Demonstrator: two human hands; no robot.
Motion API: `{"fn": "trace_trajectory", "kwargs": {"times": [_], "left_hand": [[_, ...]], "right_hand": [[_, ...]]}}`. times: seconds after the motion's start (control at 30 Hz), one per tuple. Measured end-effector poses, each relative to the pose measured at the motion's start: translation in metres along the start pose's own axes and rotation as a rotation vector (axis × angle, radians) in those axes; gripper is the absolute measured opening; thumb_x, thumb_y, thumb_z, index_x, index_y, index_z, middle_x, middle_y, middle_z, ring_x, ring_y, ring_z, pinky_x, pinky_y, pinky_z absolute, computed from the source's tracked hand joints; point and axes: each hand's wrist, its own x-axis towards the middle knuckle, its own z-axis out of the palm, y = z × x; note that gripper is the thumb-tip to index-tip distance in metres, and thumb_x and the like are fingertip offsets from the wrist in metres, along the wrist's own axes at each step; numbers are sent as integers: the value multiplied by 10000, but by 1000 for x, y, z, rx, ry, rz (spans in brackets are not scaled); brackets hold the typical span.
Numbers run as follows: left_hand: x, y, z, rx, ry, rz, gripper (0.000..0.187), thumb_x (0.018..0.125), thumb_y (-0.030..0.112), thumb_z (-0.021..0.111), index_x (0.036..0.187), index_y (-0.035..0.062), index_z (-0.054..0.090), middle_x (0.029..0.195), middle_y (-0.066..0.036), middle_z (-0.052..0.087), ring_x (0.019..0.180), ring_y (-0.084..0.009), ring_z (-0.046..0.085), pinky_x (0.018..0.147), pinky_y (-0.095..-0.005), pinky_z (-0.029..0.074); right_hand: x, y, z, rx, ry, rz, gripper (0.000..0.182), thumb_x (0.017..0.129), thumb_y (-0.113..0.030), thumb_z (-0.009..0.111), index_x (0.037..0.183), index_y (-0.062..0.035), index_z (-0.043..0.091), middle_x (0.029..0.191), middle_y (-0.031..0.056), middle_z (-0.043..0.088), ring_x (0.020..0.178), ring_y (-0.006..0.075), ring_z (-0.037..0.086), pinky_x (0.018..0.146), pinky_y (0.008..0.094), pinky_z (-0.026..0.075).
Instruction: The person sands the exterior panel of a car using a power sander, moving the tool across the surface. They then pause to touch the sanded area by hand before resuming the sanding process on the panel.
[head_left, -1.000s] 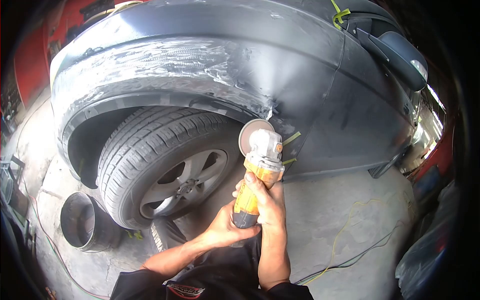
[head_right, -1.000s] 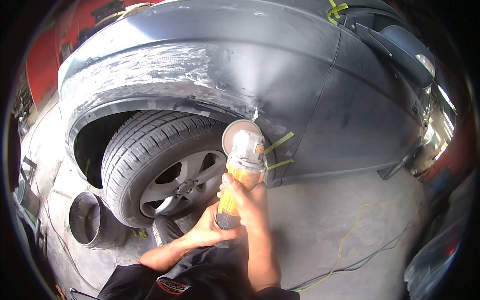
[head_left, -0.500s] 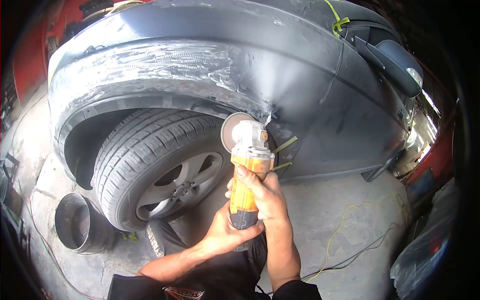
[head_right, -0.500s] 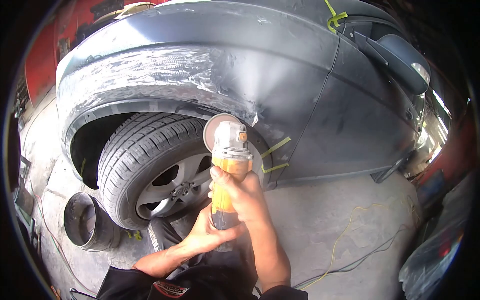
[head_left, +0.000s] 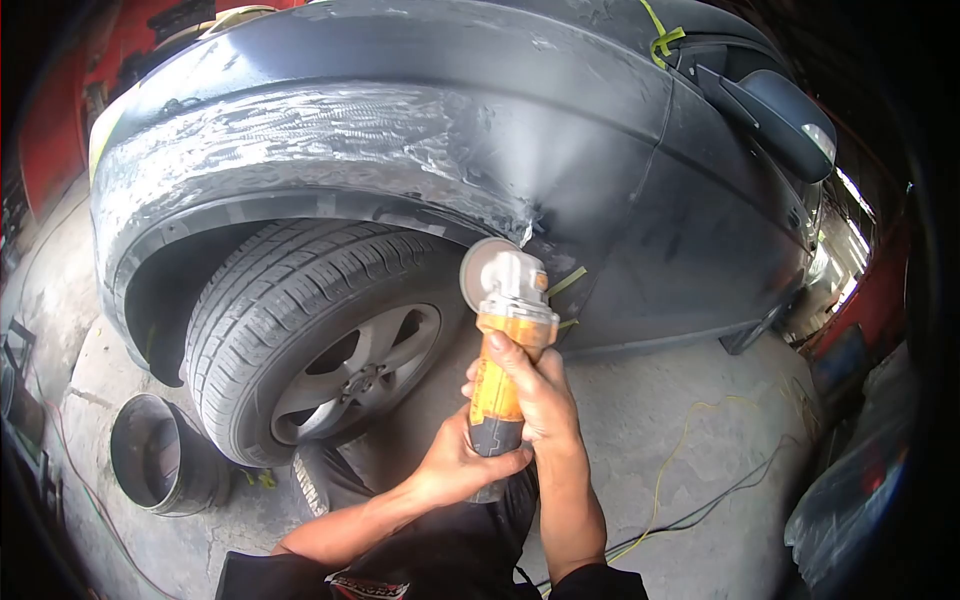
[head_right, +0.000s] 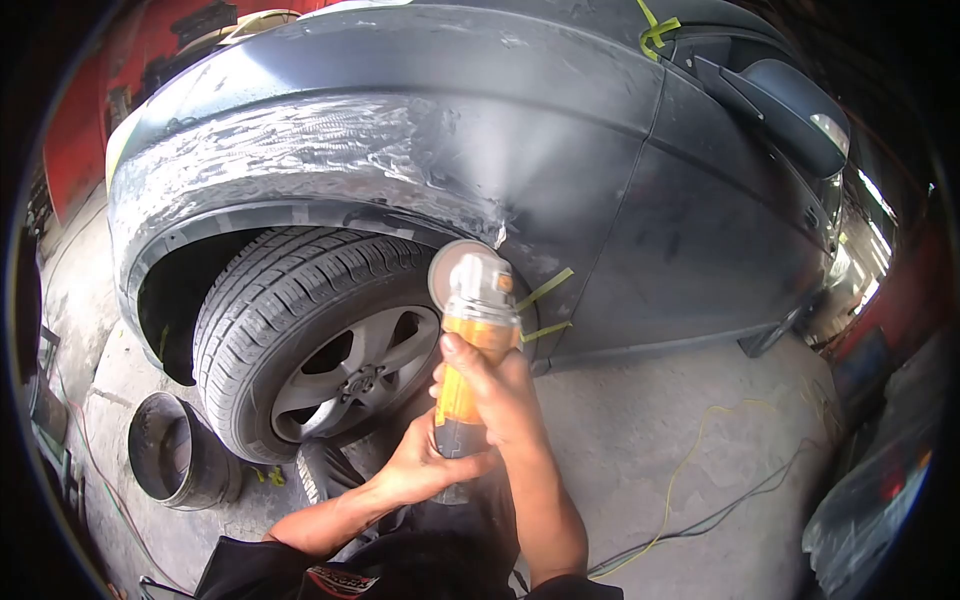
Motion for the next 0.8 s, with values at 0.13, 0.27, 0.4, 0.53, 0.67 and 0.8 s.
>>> {"fn": "trace_trajectory", "kwargs": {"times": [0.13,0.27,0.4,0.53,0.67,0.8], "left_hand": [[6,-16,-3,51,-20,-29,556,766,100,814,1225,-16,522,1079,-62,657,999,-135,631,896,-303,510],[15,-30,-9,60,-15,14,531,757,84,803,1207,-6,537,1059,-50,657,979,-130,632,882,-303,512],[18,-29,-11,59,9,59,485,757,62,794,1177,10,557,1025,-25,653,939,-108,621,849,-287,511],[20,-17,-9,57,35,104,434,767,35,784,1147,25,574,987,8,645,886,-75,605,803,-261,509],[12,-2,-8,57,68,77,419,769,38,785,1135,23,581,988,7,645,883,-75,606,791,-252,506],[7,4,-3,51,105,93,401,775,37,783,1125,21,589,986,4,647,885,-79,609,791,-254,508]], "right_hand": [[-3,14,-16,1,-1,-41,465,902,-337,758,1168,11,602,798,126,674,662,207,692,614,320,581],[4,22,-16,-39,-15,-71,461,888,-321,776,1154,16,607,802,113,668,689,195,686,634,317,574],[9,17,-10,-58,-25,-85,460,880,-324,784,1136,20,619,805,107,670,690,191,686,639,313,575],[14,8,-4,-96,-43,-76,462,872,-327,791,1134,17,627,806,101,671,688,182,684,643,310,576],[15,-5,9,-115,-109,-47,464,870,-322,792,1154,6,627,808,99,671,686,176,682,646,309,577],[14,-7,10,-91,-128,-28,489,867,-337,795,1174,2,621,804,99,670,683,181,681,647,313,578]]}}
